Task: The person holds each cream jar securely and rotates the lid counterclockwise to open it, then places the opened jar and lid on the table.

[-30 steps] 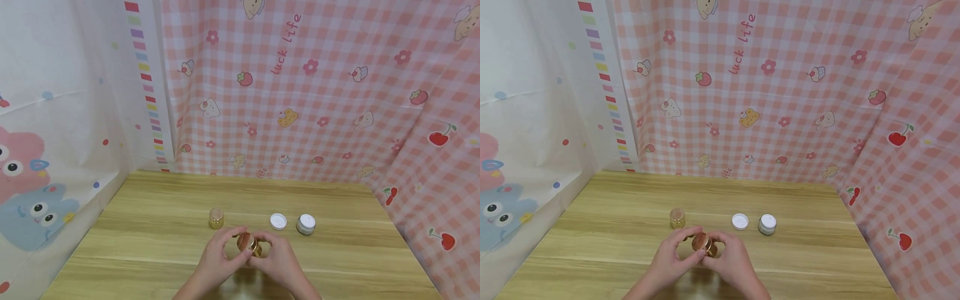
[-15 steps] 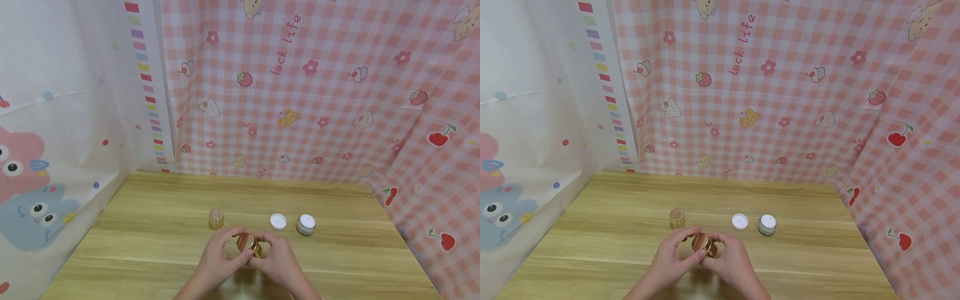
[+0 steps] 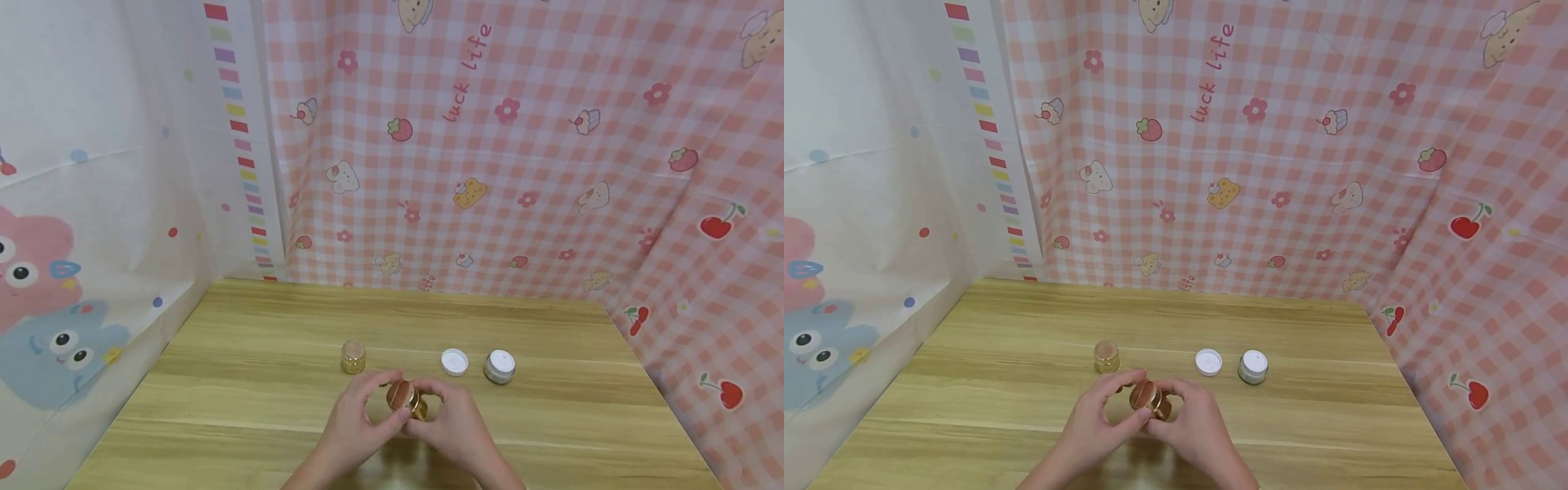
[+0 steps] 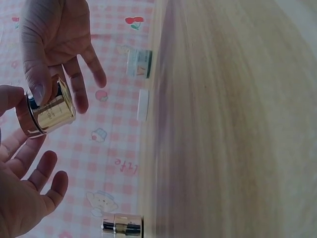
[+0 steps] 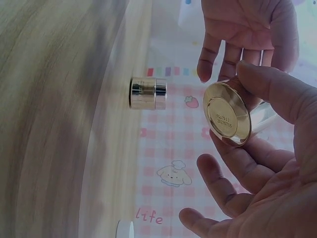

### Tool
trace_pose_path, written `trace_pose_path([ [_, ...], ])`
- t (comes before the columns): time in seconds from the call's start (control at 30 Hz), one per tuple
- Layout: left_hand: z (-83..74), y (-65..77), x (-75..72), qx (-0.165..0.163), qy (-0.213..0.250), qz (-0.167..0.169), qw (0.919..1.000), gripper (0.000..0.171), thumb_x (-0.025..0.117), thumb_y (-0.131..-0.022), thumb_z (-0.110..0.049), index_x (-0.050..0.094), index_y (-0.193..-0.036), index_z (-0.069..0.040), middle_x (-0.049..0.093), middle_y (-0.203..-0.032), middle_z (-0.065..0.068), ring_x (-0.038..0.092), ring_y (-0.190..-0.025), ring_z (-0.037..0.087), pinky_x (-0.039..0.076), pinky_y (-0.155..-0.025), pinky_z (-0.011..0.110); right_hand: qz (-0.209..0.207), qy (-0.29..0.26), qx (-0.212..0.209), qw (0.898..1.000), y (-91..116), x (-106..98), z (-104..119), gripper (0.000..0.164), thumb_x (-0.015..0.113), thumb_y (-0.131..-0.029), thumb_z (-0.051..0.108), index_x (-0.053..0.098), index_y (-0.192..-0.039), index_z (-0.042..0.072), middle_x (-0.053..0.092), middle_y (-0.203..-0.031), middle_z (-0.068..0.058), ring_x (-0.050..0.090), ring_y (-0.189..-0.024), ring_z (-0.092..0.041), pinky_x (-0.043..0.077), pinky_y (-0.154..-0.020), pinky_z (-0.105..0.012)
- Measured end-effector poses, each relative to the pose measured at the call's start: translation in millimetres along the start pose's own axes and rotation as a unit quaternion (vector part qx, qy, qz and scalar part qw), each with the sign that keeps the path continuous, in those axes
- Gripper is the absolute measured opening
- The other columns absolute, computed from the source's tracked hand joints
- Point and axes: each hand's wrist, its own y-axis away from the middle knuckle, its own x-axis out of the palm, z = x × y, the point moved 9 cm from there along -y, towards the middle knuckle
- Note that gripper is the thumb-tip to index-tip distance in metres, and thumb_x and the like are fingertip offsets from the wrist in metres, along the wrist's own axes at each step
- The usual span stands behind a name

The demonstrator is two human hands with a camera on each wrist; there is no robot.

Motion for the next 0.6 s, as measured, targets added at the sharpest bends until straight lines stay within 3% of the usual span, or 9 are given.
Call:
trace_pose_path([
  [0.2, 3.8, 0.3, 0.2, -0.023, 0.002, -0.002, 0.9997, 0.048, 0.087, -0.09, -0.03, 0.071, -0.134, -0.024, 0.073, -0.131, -0.012, 0.065, -0.121, 0.01, 0.055, -0.105, 0.043, 0.003, 0.004, -0.008, 1.0, 0.4, 0.5, 1.4, 0.04, 0.096, -0.077, 0.027, 0.078, -0.112, 0.031, 0.079, -0.106, 0.014, 0.071, -0.111, -0.009, 0.055, -0.103, -0.037],
  [0.33, 6.8, 0.8, 0.9, -0.039, 0.01, 0.0, 0.9992, 0.047, 0.088, -0.089, -0.034, 0.071, -0.133, -0.027, 0.072, -0.13, -0.016, 0.063, -0.122, 0.009, 0.054, -0.105, 0.042, 0.005, 0.002, -0.007, 1.0, 0.5, 0.6, 1.4, 0.04, 0.096, -0.077, 0.028, 0.079, -0.114, 0.029, 0.08, -0.11, 0.01, 0.072, -0.114, -0.012, 0.056, -0.105, -0.044],
  [0.6, 9.2, 0.9, 2.3, -0.059, 0.022, 0.005, 0.998, 0.046, 0.089, -0.089, -0.034, 0.072, -0.131, -0.026, 0.074, -0.125, -0.007, 0.063, -0.118, 0.009, 0.055, -0.103, 0.042, 0.008, -0.005, -0.009, 1.0, 1.7, 1.1, 2.8, 0.042, 0.096, -0.077, 0.029, 0.079, -0.115, 0.026, 0.081, -0.113, 0.002, 0.072, -0.116, -0.016, 0.055, -0.107, -0.053],
])
